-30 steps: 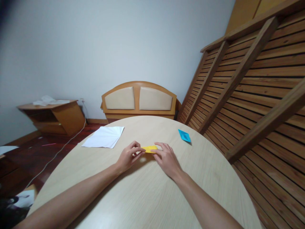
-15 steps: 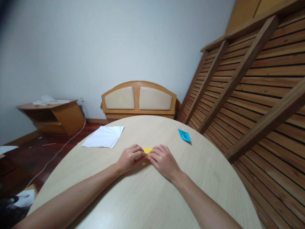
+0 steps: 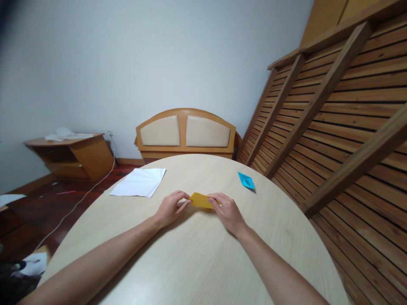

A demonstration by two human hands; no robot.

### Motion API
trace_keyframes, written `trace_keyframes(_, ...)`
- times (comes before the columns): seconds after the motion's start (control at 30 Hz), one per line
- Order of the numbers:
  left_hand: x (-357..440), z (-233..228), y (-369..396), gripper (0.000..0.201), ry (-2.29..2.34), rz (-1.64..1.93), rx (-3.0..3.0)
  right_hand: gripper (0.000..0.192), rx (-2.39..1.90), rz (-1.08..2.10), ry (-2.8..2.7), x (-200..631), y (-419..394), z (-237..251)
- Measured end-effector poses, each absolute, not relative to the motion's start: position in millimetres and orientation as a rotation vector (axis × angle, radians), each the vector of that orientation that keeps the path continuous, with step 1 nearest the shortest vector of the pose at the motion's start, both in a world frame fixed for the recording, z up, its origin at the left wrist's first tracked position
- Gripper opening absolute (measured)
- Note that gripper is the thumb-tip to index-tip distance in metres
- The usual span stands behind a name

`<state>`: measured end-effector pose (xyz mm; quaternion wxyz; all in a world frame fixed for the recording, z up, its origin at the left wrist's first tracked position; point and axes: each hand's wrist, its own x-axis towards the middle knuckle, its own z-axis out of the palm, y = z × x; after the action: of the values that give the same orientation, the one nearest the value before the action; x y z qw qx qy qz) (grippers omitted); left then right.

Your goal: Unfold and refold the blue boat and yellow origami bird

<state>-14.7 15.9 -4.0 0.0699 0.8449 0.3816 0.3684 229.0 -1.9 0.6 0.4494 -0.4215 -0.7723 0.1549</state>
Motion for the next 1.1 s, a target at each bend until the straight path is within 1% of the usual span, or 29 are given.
trace_keyframes(0.17,-12.3,-8.7,17.4,0.017,1.154,1.162,2.435,0.039,-1.074,0.625,-1.728,226.8,0.8,-2.5)
trace_keyframes(0.3,-10.6,-10.2,16.4,0.017,1.154,1.222,2.292,0.042,-1.101,0.666,-1.644,224.8,3.7,-2.0)
trace_keyframes(0.43,-10.2,-8.8,13.8,0.027,1.132,1.199,2.219,0.043,-1.101,0.69,-1.627,224.2,4.4,-2.1)
trace_keyframes(0.53,-10.0,-7.2,12.3,0.034,1.092,1.111,2.205,0.041,-1.103,0.728,-1.637,224.0,3.3,-2.5)
trace_keyframes(0.7,-9.7,-5.4,11.5,0.029,1.039,0.967,2.211,0.035,-1.121,0.693,-1.679,225.9,1.2,-1.2)
trace_keyframes(0.87,-10.3,-4.1,9.7,0.03,1.015,0.887,2.268,0.03,-1.091,0.7,-1.726,229.5,-0.4,2.9)
trace_keyframes(1.1,-9.0,0.7,7.0,0.026,1.048,0.968,2.267,0.029,-1.09,0.767,-1.811,225.0,-3.2,2.0)
